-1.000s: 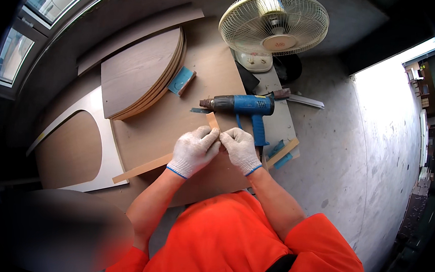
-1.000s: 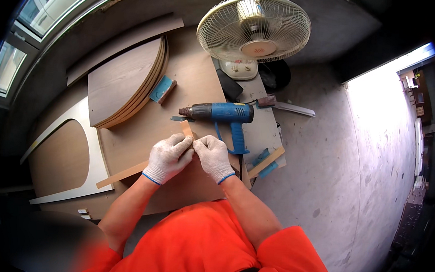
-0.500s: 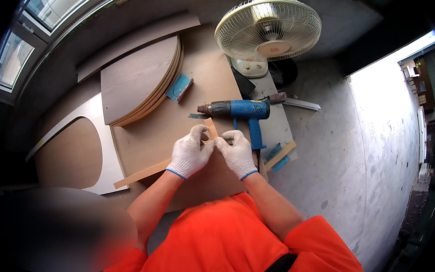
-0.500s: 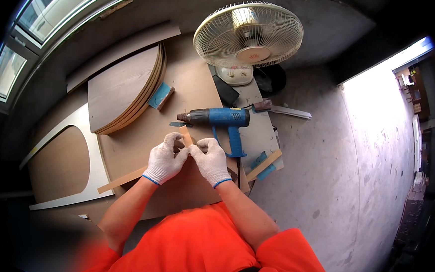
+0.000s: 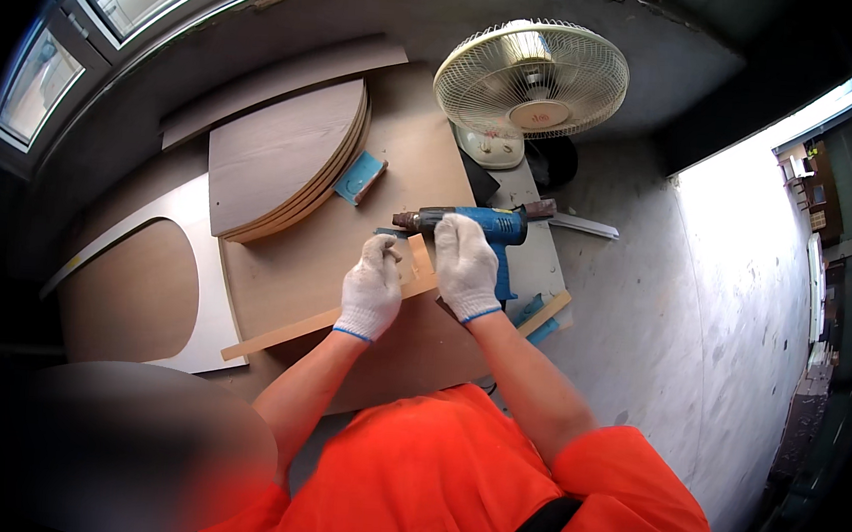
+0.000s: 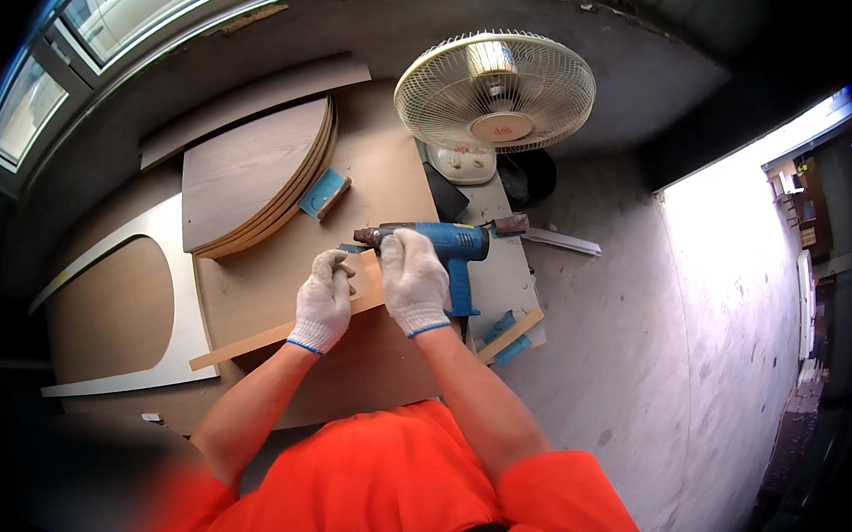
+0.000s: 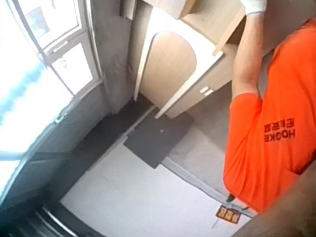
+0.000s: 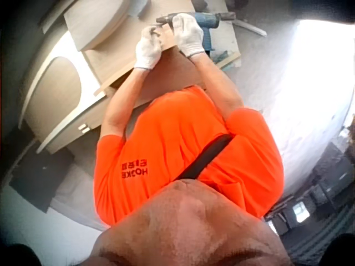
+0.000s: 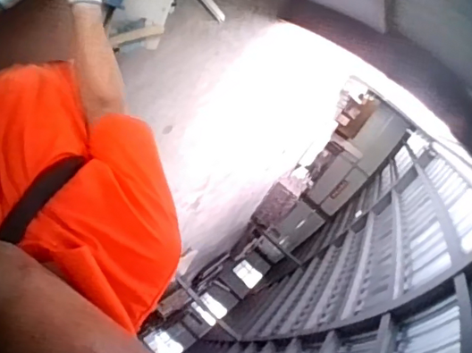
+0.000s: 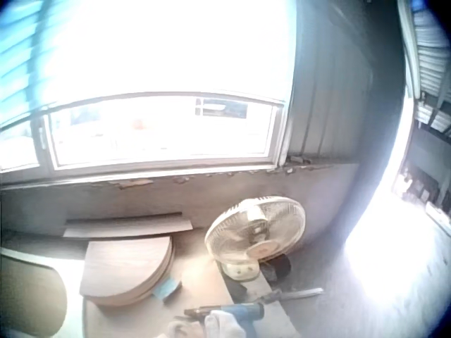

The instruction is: The person assembles a wooden shelf by applying heat to the edges of a wooden board and attaching small wooden blocks. They use a heat gun to soften the material and a utility knife to trim excess pieces. The person works on a workbench in a workshop environment.

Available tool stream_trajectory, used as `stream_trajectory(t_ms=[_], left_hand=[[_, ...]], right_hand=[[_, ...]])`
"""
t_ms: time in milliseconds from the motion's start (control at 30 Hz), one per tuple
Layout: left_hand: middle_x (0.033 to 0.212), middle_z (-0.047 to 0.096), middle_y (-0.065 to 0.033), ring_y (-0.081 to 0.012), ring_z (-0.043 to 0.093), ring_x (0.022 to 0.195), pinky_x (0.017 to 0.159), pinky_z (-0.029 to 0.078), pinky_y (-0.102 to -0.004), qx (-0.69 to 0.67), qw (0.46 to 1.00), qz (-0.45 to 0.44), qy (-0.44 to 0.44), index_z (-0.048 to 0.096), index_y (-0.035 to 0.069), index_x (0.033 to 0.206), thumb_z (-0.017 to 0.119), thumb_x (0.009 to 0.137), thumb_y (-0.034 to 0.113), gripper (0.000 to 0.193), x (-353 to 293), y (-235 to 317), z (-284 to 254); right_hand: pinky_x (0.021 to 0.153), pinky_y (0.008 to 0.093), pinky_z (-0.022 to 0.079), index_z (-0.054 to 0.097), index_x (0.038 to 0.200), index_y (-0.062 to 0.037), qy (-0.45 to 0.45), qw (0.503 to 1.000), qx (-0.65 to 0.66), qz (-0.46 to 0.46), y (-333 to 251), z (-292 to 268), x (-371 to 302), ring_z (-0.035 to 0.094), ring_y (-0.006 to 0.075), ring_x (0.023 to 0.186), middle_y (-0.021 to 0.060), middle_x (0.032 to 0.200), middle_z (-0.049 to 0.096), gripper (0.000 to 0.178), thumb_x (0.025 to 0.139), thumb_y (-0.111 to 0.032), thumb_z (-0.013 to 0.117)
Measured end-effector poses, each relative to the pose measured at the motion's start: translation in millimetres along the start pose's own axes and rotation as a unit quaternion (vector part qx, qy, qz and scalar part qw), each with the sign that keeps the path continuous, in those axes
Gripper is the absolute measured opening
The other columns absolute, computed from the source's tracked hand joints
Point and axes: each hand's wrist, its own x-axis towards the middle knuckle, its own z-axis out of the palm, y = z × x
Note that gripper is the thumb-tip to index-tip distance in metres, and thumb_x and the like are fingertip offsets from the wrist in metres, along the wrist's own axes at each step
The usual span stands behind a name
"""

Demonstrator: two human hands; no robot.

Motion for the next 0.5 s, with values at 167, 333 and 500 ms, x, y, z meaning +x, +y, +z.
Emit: stream_trajectory(t_ms=[167, 333, 500], left_hand=[[0.107, 0.078, -0.0212, -0.0376, 0.078, 0.09, 0.083, 0.062, -0.0432, -0.017, 0.999, 0.025, 0.043, 0.063, 0.001, 0.129, 0.064, 0.107, 0.015, 0.027, -1, -4, -14], [0.103, 0.079, -0.0201, -0.0376, 0.078, 0.092, 0.084, 0.062, -0.0487, 0.311, 0.934, 0.054, -0.165, 0.078, 0.002, 0.107, 0.078, 0.091, 0.057, 0.057, -19, -7, -84], [0.092, 0.077, -0.0153, -0.0346, 0.078, 0.086, 0.079, 0.062, -0.0477, 0.348, 0.912, 0.001, -0.218, 0.077, 0.007, 0.094, 0.083, 0.087, 0.053, 0.047, -25, -14, -88]], right_hand=[[0.084, 0.0502, 0.05, 0.069, 0.11, -0.0078, -0.105, 0.966, -0.185, -0.148, 5, 43, 14, 0.075, 0.0367, 0.082, 0.0149, 0.086, 0.078, 0.031, 0.104, -0.038, 0.072], [0.094, 0.0504, 0.05, 0.069, 0.118, -0.0055, -0.148, 0.963, -0.226, -0.014, -2, 40, 13, 0.076, 0.0397, 0.088, 0.0178, 0.092, 0.081, 0.048, 0.105, -0.052, 0.067], [0.102, 0.0548, 0.049, 0.069, 0.128, -0.0064, -0.211, 0.943, -0.251, 0.061, -8, 44, 18, 0.075, 0.0448, 0.095, 0.0232, 0.104, 0.081, 0.058, 0.106, -0.06, 0.062]])
